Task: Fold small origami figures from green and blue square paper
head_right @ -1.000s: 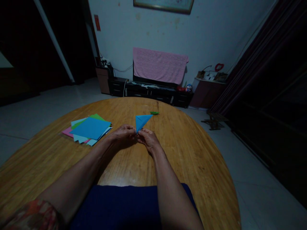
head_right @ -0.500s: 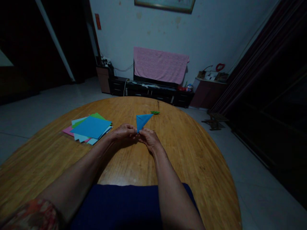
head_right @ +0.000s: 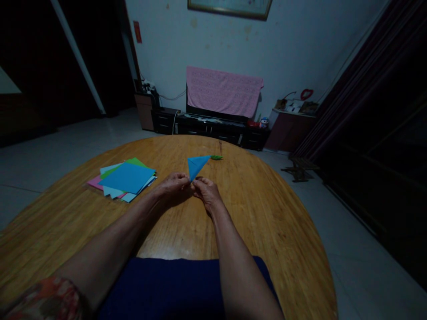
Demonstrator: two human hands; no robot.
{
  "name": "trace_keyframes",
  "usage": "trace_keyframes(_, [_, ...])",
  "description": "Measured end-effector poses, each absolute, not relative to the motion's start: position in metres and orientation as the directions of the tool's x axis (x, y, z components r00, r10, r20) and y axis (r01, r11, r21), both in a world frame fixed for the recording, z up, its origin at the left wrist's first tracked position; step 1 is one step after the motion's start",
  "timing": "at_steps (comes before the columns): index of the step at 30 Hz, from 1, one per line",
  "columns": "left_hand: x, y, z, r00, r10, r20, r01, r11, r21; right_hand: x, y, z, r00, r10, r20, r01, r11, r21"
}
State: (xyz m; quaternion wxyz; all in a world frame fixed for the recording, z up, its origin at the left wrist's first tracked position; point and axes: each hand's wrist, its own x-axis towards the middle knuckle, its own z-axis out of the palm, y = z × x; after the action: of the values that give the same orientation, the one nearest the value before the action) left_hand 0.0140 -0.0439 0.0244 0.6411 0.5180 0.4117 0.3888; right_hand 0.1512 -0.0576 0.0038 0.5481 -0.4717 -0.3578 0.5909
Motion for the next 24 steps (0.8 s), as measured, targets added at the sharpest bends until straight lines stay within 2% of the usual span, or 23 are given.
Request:
trace_keyframes(3, [0.016, -0.042, 0.022, 0.247, 0.967, -0.067, -0.101, 0.094, 0.99, 0.146, -0.056, 0.001, 0.177, 0.984, -0.034, -0.183, -0.001, -0.983])
trace_keyframes(6, [0.02, -0.038, 0.017, 0.262, 0.962, -0.082, -0.222, 0.142, 0.965, 0.142, -0.055, -0.002, 0.18, 0.973, 0.146, 0.018, 0.145, -0.989])
trace_keyframes(8, [0.022, -0.035, 0.012, 0.303, 0.95, -0.077, -0.346, 0.185, 0.92, 0.141, -0.053, -0.004, 0.169, 0.966, 0.198, 0.056, 0.191, -0.98])
trace_keyframes(12, [0.026, -0.03, 0.005, 0.357, 0.929, -0.096, -0.408, 0.248, 0.879, 0.144, -0.048, -0.009, 0.212, 0.972, 0.101, -0.117, 0.128, -0.985])
trace_keyframes(14, [0.026, -0.03, 0.004, 0.369, 0.925, -0.094, -0.407, 0.252, 0.878, 0.148, -0.047, -0.011, 0.166, 0.985, 0.044, -0.182, 0.074, -0.98])
trace_keyframes(17, [0.025, -0.031, 0.006, 0.383, 0.919, -0.096, -0.392, 0.256, 0.884, 0.151, -0.046, -0.013, 0.068, 0.998, 0.017, -0.206, 0.031, -0.978])
trace_keyframes(24, [0.019, -0.044, 0.027, 0.417, 0.899, -0.135, -0.225, 0.246, 0.943, 0.153, -0.051, -0.005, 0.072, 0.995, -0.071, -0.242, -0.052, -0.969])
